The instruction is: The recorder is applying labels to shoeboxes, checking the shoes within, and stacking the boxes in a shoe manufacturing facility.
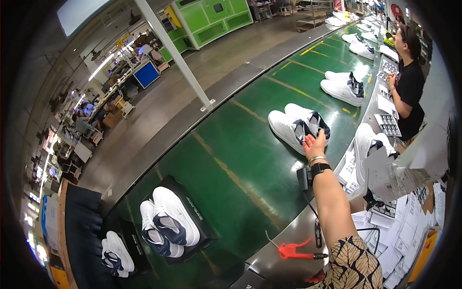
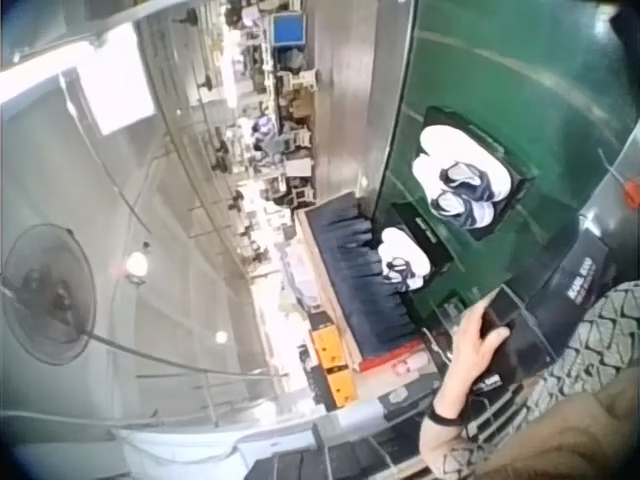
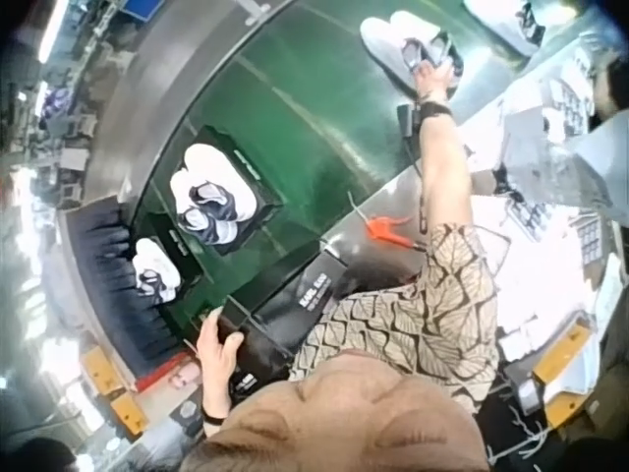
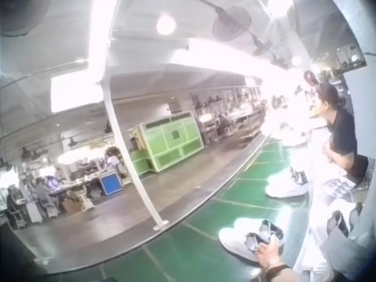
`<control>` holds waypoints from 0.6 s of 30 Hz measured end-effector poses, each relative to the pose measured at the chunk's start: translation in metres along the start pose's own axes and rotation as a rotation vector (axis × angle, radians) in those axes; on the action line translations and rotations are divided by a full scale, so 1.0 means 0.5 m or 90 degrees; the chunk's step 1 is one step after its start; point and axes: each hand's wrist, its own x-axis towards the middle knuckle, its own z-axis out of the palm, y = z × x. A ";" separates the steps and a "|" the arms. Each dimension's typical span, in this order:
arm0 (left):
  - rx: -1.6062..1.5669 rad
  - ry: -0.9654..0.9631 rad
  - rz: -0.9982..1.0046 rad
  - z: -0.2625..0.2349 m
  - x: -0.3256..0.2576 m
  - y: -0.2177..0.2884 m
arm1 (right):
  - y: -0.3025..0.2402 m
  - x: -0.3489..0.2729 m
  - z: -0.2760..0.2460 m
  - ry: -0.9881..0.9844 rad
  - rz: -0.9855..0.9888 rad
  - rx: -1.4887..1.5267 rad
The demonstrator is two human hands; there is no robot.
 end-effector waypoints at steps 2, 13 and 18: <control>0.019 0.016 0.033 -0.002 0.007 0.001 | -0.010 0.016 0.005 -0.004 0.032 0.013; -0.274 0.119 0.126 -0.007 0.187 0.067 | 0.037 -0.166 0.093 -0.297 0.018 -0.046; -0.110 0.155 0.222 -0.005 0.260 0.107 | 0.013 -0.400 0.087 -0.548 0.049 -0.105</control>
